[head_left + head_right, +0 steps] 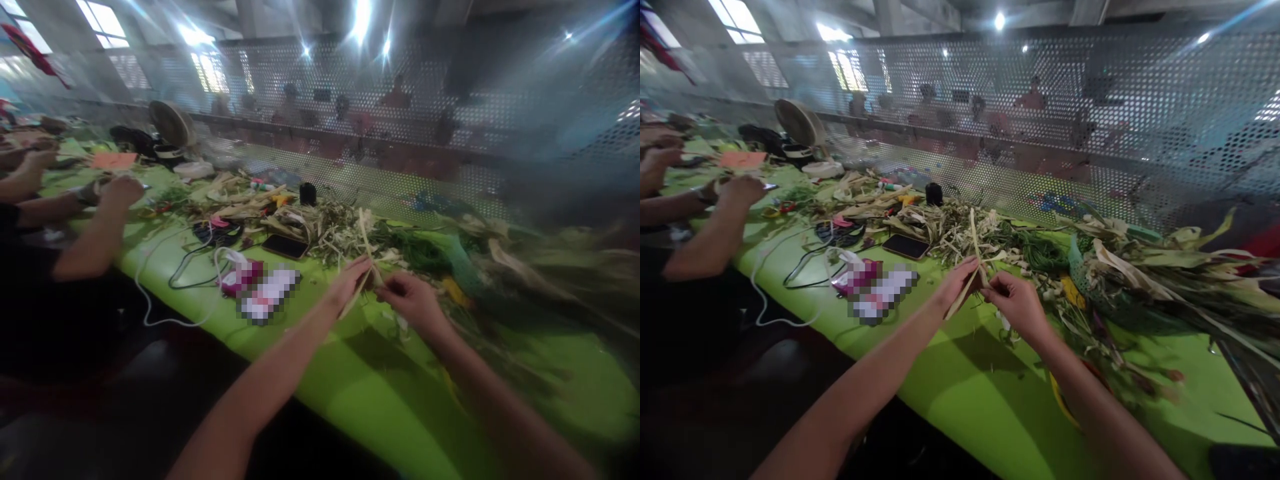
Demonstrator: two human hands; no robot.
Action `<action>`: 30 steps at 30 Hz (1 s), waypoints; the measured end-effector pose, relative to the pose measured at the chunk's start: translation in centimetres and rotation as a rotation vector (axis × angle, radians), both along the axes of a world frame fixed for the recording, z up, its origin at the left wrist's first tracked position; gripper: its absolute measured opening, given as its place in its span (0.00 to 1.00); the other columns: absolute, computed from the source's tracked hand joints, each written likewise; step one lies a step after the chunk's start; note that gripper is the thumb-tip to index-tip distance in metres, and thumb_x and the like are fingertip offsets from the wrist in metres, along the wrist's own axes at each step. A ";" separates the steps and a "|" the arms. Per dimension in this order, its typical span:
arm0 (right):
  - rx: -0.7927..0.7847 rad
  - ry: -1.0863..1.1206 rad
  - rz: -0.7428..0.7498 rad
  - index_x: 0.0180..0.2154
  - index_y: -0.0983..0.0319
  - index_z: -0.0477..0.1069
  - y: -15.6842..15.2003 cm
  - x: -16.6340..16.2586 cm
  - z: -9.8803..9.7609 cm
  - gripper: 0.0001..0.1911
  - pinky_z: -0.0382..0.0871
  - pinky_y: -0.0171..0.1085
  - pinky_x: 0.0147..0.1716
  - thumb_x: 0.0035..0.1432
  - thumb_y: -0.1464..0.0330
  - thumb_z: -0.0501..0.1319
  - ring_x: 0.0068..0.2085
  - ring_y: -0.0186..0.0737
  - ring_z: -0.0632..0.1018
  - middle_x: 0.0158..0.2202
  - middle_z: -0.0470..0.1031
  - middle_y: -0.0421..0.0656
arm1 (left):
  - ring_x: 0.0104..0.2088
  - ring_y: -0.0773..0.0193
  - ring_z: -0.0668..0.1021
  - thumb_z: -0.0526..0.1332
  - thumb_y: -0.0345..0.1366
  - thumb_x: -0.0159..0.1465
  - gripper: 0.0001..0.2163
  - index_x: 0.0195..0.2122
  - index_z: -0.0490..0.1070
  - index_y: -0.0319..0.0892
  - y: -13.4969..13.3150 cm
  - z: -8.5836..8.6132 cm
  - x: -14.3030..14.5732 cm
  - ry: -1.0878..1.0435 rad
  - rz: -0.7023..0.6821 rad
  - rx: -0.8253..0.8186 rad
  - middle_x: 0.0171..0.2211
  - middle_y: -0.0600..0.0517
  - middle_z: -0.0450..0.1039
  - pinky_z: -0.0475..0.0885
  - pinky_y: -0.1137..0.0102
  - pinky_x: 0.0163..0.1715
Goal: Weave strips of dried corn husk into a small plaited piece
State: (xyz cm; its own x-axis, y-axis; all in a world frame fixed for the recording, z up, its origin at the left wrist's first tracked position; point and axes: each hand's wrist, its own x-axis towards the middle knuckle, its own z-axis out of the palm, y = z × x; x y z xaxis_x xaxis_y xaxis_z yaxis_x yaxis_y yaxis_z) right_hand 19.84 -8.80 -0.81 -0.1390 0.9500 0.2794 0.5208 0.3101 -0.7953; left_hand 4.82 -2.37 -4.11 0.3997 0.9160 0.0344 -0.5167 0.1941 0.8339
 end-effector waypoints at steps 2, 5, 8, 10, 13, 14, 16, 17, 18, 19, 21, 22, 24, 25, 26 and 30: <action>0.062 -0.134 -0.026 0.26 0.61 0.70 0.0 0.3 0.0 0.11 0.59 0.33 0.25 0.58 0.63 0.62 0.24 0.34 0.68 0.22 0.70 0.37 | 0.24 0.72 0.70 0.65 0.42 0.58 0.11 0.36 0.75 0.39 0.0 0.2 -0.2 0.009 -0.035 0.022 0.25 0.54 0.70 0.63 0.74 0.25; 0.282 -0.361 -0.117 0.34 0.61 0.74 0.1 0.9 0.4 0.07 0.63 0.36 0.30 0.58 0.64 0.62 0.31 0.40 0.73 0.30 0.75 0.42 | 0.22 0.73 0.68 0.65 0.42 0.58 0.12 0.37 0.76 0.38 -0.3 0.5 -0.3 -0.006 -0.038 -0.030 0.23 0.55 0.69 0.62 0.75 0.24; 0.582 -0.551 -0.184 0.49 0.59 0.73 0.1 1.0 0.7 0.16 0.66 0.42 0.41 0.58 0.67 0.63 0.45 0.48 0.74 0.46 0.75 0.48 | 0.24 0.72 0.70 0.67 0.40 0.55 0.12 0.38 0.75 0.40 -0.6 0.8 0.0 -0.050 0.019 -0.112 0.26 0.54 0.72 0.64 0.74 0.26; 0.696 -0.655 -0.145 0.52 0.55 0.72 -0.2 0.7 0.6 0.19 0.64 0.43 0.43 0.58 0.70 0.62 0.46 0.47 0.73 0.47 0.75 0.47 | 0.28 0.71 0.73 0.69 0.38 0.53 0.12 0.38 0.75 0.40 -0.8 0.9 0.2 -0.110 0.036 -0.130 0.32 0.53 0.75 0.66 0.75 0.28; 0.758 -0.782 -0.017 0.50 0.52 0.73 -0.6 0.0 0.2 0.19 0.63 0.42 0.42 0.58 0.75 0.60 0.43 0.44 0.73 0.44 0.76 0.44 | 0.32 0.70 0.75 0.70 0.37 0.53 0.14 0.39 0.76 0.38 -1.2 1.1 0.3 -0.139 -0.021 -0.092 0.35 0.51 0.76 0.66 0.75 0.31; 0.762 -0.818 0.023 0.49 0.53 0.73 -0.8 -0.2 0.0 0.19 0.63 0.42 0.42 0.58 0.76 0.59 0.43 0.44 0.73 0.43 0.76 0.44 | 0.32 0.70 0.75 0.70 0.38 0.53 0.14 0.39 0.76 0.38 -1.3 1.1 0.3 -0.134 -0.043 -0.081 0.35 0.51 0.76 0.66 0.75 0.30; 0.754 -0.864 0.080 0.48 0.56 0.74 -1.0 -0.5 -0.1 0.17 0.63 0.43 0.42 0.58 0.76 0.58 0.42 0.45 0.73 0.42 0.77 0.45 | 0.30 0.70 0.75 0.69 0.39 0.54 0.15 0.40 0.76 0.37 -1.5 1.2 0.2 -0.129 -0.070 -0.072 0.32 0.51 0.75 0.66 0.75 0.30; 0.748 -0.867 0.091 0.47 0.57 0.74 -1.1 -0.6 -0.1 0.16 0.64 0.43 0.42 0.59 0.76 0.58 0.42 0.45 0.73 0.42 0.77 0.45 | 0.30 0.70 0.74 0.69 0.40 0.55 0.15 0.41 0.76 0.38 -1.6 1.2 0.1 -0.131 -0.075 -0.066 0.31 0.51 0.74 0.66 0.75 0.30; 0.742 -0.856 0.097 0.47 0.57 0.75 -1.2 -0.6 0.0 0.16 0.64 0.43 0.43 0.60 0.76 0.58 0.43 0.45 0.74 0.41 0.78 0.45 | 0.30 0.70 0.74 0.68 0.40 0.55 0.15 0.41 0.76 0.38 -1.6 1.1 0.1 -0.131 -0.076 -0.058 0.31 0.51 0.74 0.66 0.75 0.30; 0.736 -0.837 0.104 0.47 0.56 0.75 -1.3 -0.7 0.0 0.16 0.64 0.43 0.44 0.60 0.75 0.57 0.44 0.45 0.74 0.42 0.78 0.45 | 0.30 0.70 0.75 0.68 0.40 0.56 0.15 0.42 0.76 0.38 -1.6 1.1 0.1 -0.126 -0.070 -0.050 0.31 0.51 0.74 0.66 0.75 0.30; 0.727 -0.785 0.130 0.47 0.54 0.75 -1.5 -0.8 0.2 0.16 0.65 0.43 0.46 0.61 0.74 0.57 0.45 0.44 0.75 0.43 0.79 0.43 | 0.30 0.70 0.75 0.68 0.41 0.56 0.16 0.42 0.76 0.38 -1.6 0.9 0.0 -0.100 -0.050 -0.038 0.33 0.51 0.75 0.66 0.75 0.29; 0.723 -0.756 0.152 0.48 0.53 0.75 -1.5 -0.9 0.3 0.16 0.65 0.43 0.47 0.62 0.74 0.57 0.46 0.43 0.76 0.44 0.80 0.42 | 0.29 0.70 0.74 0.68 0.42 0.56 0.16 0.43 0.76 0.39 -1.5 0.9 0.0 -0.083 -0.040 -0.036 0.33 0.50 0.75 0.66 0.75 0.29; 0.709 -0.682 0.185 0.48 0.51 0.75 -1.6 -0.9 0.5 0.16 0.66 0.44 0.48 0.62 0.72 0.58 0.46 0.43 0.77 0.44 0.80 0.40 | 0.30 0.70 0.74 0.68 0.42 0.56 0.16 0.43 0.76 0.39 -1.4 0.7 0.0 -0.037 -0.029 -0.026 0.34 0.50 0.75 0.66 0.75 0.29; 0.693 -0.626 0.186 0.47 0.50 0.76 -1.6 -0.8 0.7 0.15 0.66 0.45 0.47 0.62 0.71 0.59 0.46 0.43 0.77 0.44 0.81 0.40 | 0.30 0.70 0.75 0.67 0.42 0.57 0.16 0.43 0.76 0.39 -1.2 0.6 0.0 -0.007 -0.034 -0.008 0.35 0.50 0.75 0.66 0.75 0.29; 0.664 -0.553 0.173 0.46 0.50 0.76 -1.6 -0.7 0.8 0.14 0.67 0.45 0.46 0.62 0.70 0.59 0.45 0.43 0.78 0.43 0.81 0.40 | 0.31 0.69 0.75 0.67 0.42 0.57 0.16 0.43 0.76 0.39 -1.1 0.5 0.0 0.027 -0.036 0.018 0.35 0.49 0.75 0.66 0.75 0.30; 0.393 -0.098 -0.022 0.42 0.53 0.77 -1.2 0.3 1.4 0.08 0.71 0.43 0.41 0.61 0.64 0.61 0.41 0.43 0.79 0.40 0.81 0.42 | 0.27 0.73 0.69 0.69 0.42 0.55 0.14 0.39 0.77 0.39 -0.6 0.1 0.1 0.136 -0.037 0.099 0.31 0.51 0.74 0.60 0.76 0.26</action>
